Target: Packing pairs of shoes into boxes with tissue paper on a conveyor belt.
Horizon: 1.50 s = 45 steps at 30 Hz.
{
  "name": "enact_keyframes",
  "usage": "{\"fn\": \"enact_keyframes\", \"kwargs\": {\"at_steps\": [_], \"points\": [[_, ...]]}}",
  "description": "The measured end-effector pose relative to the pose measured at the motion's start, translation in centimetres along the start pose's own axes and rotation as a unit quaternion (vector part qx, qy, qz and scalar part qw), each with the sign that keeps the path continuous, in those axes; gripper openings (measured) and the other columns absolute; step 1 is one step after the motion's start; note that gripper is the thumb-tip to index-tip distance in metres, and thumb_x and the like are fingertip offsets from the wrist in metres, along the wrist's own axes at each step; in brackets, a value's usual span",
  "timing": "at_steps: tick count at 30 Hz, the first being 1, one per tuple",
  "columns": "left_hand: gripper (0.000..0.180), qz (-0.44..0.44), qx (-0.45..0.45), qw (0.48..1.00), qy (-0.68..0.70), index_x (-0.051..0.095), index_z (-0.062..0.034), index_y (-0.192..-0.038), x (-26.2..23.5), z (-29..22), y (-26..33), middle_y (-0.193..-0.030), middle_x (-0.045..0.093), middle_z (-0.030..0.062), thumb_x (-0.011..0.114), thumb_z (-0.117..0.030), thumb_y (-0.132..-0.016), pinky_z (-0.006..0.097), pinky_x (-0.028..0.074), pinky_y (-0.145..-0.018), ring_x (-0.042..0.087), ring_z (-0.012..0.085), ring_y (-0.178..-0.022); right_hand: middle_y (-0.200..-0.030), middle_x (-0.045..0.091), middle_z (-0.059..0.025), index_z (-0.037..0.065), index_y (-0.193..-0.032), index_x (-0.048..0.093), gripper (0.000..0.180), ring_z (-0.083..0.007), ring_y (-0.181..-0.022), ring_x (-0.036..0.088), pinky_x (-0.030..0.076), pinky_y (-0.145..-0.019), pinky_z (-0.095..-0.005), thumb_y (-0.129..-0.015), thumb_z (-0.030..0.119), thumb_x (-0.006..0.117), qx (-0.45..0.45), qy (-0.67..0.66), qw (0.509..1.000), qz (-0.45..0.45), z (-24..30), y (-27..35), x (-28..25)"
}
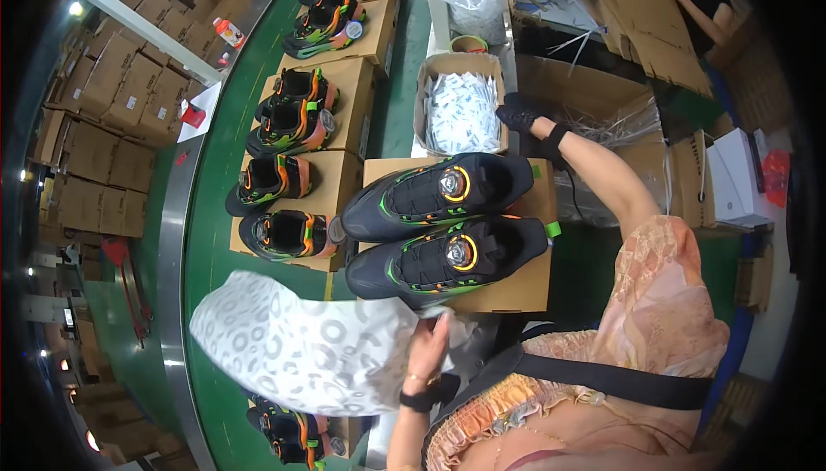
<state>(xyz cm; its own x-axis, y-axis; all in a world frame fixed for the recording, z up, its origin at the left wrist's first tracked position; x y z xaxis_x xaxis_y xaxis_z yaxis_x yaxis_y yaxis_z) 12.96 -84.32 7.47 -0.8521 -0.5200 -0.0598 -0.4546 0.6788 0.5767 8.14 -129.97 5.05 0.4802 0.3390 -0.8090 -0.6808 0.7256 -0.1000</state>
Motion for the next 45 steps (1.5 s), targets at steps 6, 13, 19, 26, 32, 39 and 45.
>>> {"fn": "enact_keyframes", "kwargs": {"at_steps": [6,13,19,26,32,39,45], "points": [[0.037,-0.004,0.133,0.991,0.012,0.056,0.0053,-0.098,2.7,-1.0,-2.7,-0.092,0.059,0.0059,0.063,-0.024,-0.077,0.026,0.041,-0.074,0.052,0.0114,-0.081,-0.075,0.057,-0.0134,0.003,-0.084,0.056,0.027,-0.0270,-0.070,0.057,0.044,-0.062,-0.0360,-0.078,0.030,0.053,0.029,-0.126,0.991,-0.022,1.2,2.1,-14.5],[0.029,0.012,0.208,0.970,0.124,0.055,0.0025,-0.098,7.4,-6.5,-13.1,-0.092,0.059,0.0072,0.063,-0.015,-0.076,0.028,0.042,-0.074,0.052,0.0148,-0.082,-0.069,0.051,0.0035,0.011,-0.086,0.052,0.013,-0.0027,-0.052,0.042,0.034,-0.044,-0.0176,-0.081,0.023,0.054,0.217,-0.223,0.944,-0.111,-1.4,12.6,-28.7],[0.065,-0.093,0.091,0.991,0.019,0.053,0.0172,-0.076,11.7,-7.8,-27.7,-0.077,0.056,0.0303,0.060,-0.047,-0.068,0.039,0.043,-0.070,0.057,0.0292,-0.075,-0.073,0.050,0.0001,0.008,-0.089,0.052,0.016,-0.0086,-0.068,0.048,0.039,-0.061,-0.0237,-0.081,0.022,0.051,0.198,-0.093,0.942,-0.255,-4.8,18.7,-37.5],[0.047,-0.074,0.124,0.960,0.240,0.058,0.0117,-0.083,14.3,-13.2,-27.3,-0.079,0.060,0.0151,0.065,-0.033,-0.070,0.033,0.044,-0.062,0.054,0.0186,-0.068,-0.091,0.055,-0.0027,0.001,-0.108,0.049,0.033,-0.0099,-0.080,0.052,0.042,-0.070,-0.0259,-0.083,0.022,0.050,0.153,-0.090,0.971,-0.161,2.3,23.6,-34.0],[0.035,-0.094,0.272,0.957,0.038,0.057,0.0071,-0.090,-0.2,-19.2,-18.4,-0.081,0.058,0.0066,0.062,-0.024,-0.075,0.027,0.043,-0.063,0.051,0.0127,-0.072,-0.100,0.055,-0.0114,-0.003,-0.111,0.047,0.035,-0.0164,-0.093,0.051,0.040,-0.081,-0.0275,-0.086,0.020,0.046,0.069,-0.084,0.987,0.119,11.1,21.7,-20.3],[0.033,-0.357,0.343,0.864,-0.095,0.051,0.0065,-0.109,-14.2,-22.9,11.8,-0.098,0.057,0.0090,0.055,-0.010,-0.081,0.023,0.041,-0.076,0.053,0.0105,-0.083,-0.071,0.052,-0.0184,-0.002,-0.085,0.051,0.025,-0.0274,-0.069,0.054,0.041,-0.063,-0.0346,-0.080,0.022,0.048,-0.093,-0.092,0.946,0.296,9.9,16.1,-4.8],[0.029,-0.726,0.166,0.442,-0.499,0.061,0.0033,-0.097,-16.4,-24.1,37.5,-0.091,0.063,0.0088,0.057,-0.021,-0.083,0.024,0.046,-0.070,0.058,0.0123,-0.078,-0.068,0.052,-0.0166,0.003,-0.081,0.051,0.019,-0.0316,-0.068,0.052,0.040,-0.060,-0.0383,-0.080,0.021,0.051,-0.285,-0.006,0.915,0.286,12.0,11.9,-1.6]]}}
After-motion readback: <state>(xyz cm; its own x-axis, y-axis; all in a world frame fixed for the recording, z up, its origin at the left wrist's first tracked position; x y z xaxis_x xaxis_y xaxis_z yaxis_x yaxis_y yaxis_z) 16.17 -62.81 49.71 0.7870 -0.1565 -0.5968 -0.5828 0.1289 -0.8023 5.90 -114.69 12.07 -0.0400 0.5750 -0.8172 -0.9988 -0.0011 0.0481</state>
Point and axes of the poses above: each hand's wrist, its own y-axis away from the middle knuckle, its own x-axis out of the palm, z = x × y, the point moved 7 cm from there along -y, towards the middle knuckle
